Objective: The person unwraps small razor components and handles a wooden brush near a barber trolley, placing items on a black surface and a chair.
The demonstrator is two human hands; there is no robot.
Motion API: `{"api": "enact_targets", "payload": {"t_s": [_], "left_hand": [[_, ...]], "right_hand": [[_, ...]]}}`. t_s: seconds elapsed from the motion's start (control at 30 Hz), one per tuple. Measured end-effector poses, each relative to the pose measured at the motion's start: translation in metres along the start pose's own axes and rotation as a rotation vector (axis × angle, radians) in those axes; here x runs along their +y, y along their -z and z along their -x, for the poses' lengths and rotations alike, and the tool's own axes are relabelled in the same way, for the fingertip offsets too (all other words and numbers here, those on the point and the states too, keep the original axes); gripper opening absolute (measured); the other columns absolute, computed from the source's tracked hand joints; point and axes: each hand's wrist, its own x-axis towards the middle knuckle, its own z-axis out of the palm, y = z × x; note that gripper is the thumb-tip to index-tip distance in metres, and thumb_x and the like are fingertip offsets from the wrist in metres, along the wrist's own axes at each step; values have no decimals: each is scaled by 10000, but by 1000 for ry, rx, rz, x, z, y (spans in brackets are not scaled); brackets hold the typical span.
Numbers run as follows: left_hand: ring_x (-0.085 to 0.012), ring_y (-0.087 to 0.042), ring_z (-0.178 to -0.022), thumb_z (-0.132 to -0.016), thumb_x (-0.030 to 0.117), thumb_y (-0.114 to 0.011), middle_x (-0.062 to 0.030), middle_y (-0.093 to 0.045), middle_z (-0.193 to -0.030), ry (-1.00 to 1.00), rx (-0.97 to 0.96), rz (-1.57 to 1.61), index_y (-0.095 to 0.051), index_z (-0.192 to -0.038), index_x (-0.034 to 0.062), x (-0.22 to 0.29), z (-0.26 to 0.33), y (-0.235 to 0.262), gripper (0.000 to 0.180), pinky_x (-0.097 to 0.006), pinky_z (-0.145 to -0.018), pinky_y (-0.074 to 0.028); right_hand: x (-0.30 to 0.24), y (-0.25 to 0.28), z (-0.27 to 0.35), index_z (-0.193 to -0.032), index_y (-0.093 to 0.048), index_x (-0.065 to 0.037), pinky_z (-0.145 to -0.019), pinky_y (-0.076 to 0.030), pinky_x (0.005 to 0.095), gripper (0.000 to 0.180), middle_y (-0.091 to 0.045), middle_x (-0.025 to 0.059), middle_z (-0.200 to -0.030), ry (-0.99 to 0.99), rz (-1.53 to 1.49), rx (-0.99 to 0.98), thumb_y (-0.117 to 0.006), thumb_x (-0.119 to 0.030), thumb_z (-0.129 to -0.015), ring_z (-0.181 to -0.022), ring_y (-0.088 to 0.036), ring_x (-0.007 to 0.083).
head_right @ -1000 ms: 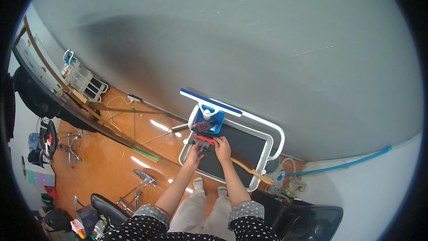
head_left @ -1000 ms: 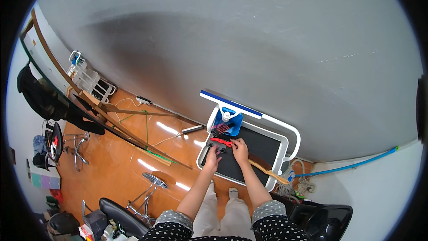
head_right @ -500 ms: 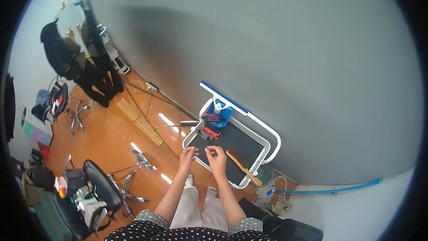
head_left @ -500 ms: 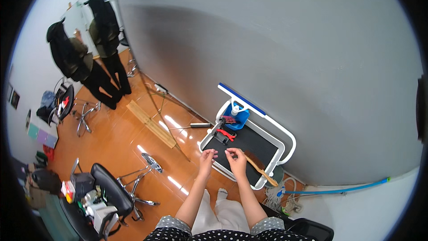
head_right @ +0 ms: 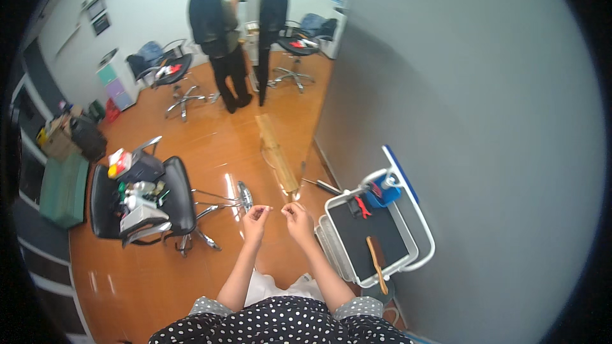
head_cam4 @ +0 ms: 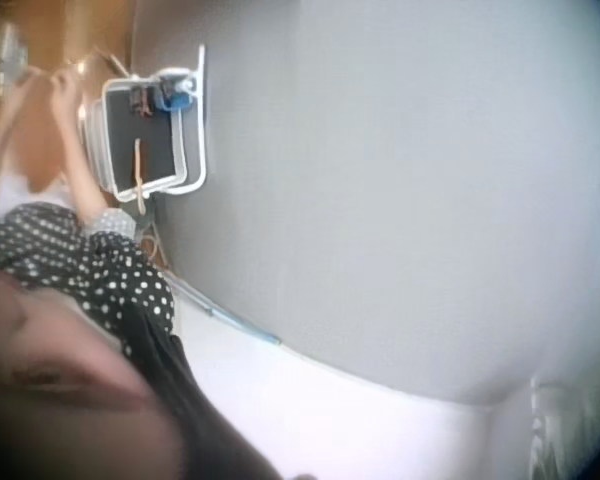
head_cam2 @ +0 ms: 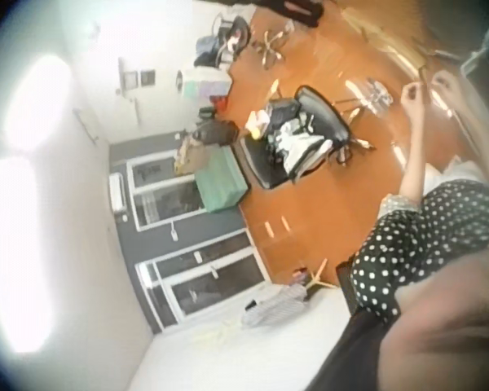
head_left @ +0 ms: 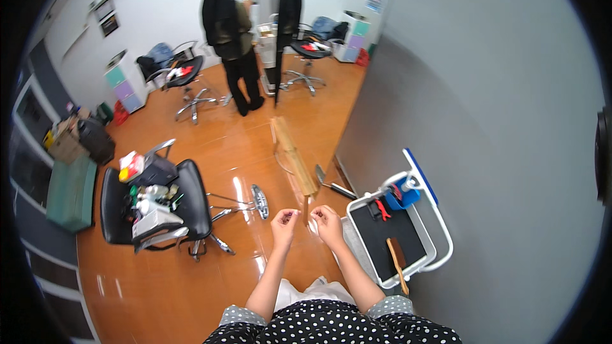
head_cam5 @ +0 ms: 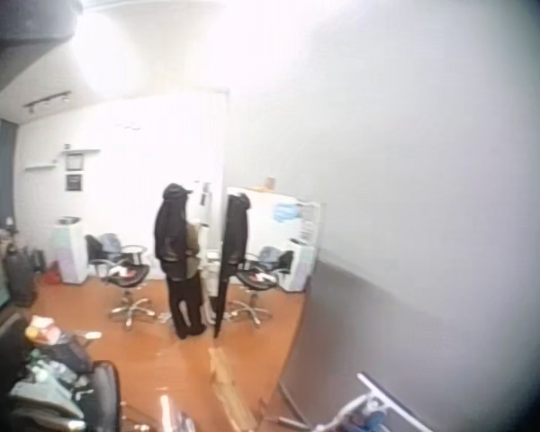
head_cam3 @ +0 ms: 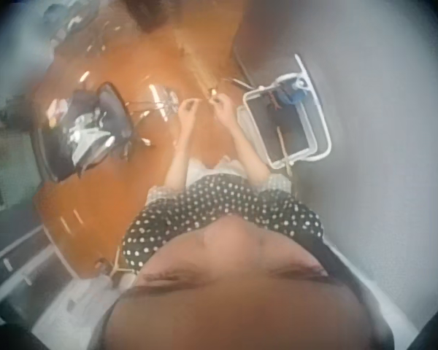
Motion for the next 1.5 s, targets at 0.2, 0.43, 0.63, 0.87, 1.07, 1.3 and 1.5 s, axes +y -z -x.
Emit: {"api": "enact_targets", "payload": {"t_s": [0.2,0.43,0.63,0.87,1.07,1.3,1.5], "left_hand": [[-63,-548,-704,-823,113,-601,-52,-637,-813,-147,318,-109,-594,-836,2,39,-7,113,112,-192,-656,-418],[-12,-475,-620,-823,85,-589,-23,-633,-792,-232,580,-181,-603,-832,12,79,6,244,75,-157,-580,-368],[-11,-418,-587,-806,91,-606,21,-599,-734,-287,726,-186,-622,-821,11,103,20,335,83,-164,-532,-355],[-18,-471,-596,-821,71,-585,-16,-623,-767,-259,871,-242,-599,-849,3,99,20,409,75,-171,-551,-392],[-24,-454,-597,-809,74,-597,-15,-625,-769,-232,956,-207,-606,-840,7,90,-30,431,74,-171,-546,-379],[-40,-433,-584,-787,82,-607,-7,-628,-754,-152,1081,-258,-617,-797,17,59,-125,452,67,-196,-545,-375],[-39,-469,-610,-809,93,-598,-3,-613,-737,-78,1216,-206,-593,-816,15,7,-218,475,79,-191,-566,-393]], "right_hand": [[-52,-85,-13,-754,-584,2,-587,-407,266,46,-555,76,-699,132,-48,-177,-611,-21,-724,-633,-506,158],[-111,-199,-5,-758,-581,2,-575,-403,257,50,-546,72,-689,256,-127,-290,-615,-11,-724,-608,-490,155],[-144,-291,10,-758,-582,-40,-637,-393,308,72,-579,43,-727,275,-208,-369,-622,-95,-735,-656,-533,183],[-164,-371,12,-758,-587,-36,-615,-408,301,64,-573,50,-713,220,-258,-488,-621,-86,-736,-618,-524,173],[-154,-433,-41,-776,-586,2,-545,-398,234,38,-525,33,-656,267,-222,-534,-600,-27,-755,-566,-477,90],[-140,-506,-122,-792,-597,-12,-578,-414,267,73,-542,63,-670,347,-79,-683,-621,-68,-750,-573,-489,131],[-113,-583,-177,-782,-615,-7,-588,-419,268,104,-550,71,-696,257,-89,-901,-642,-102,-748,-584,-488,139]]}}
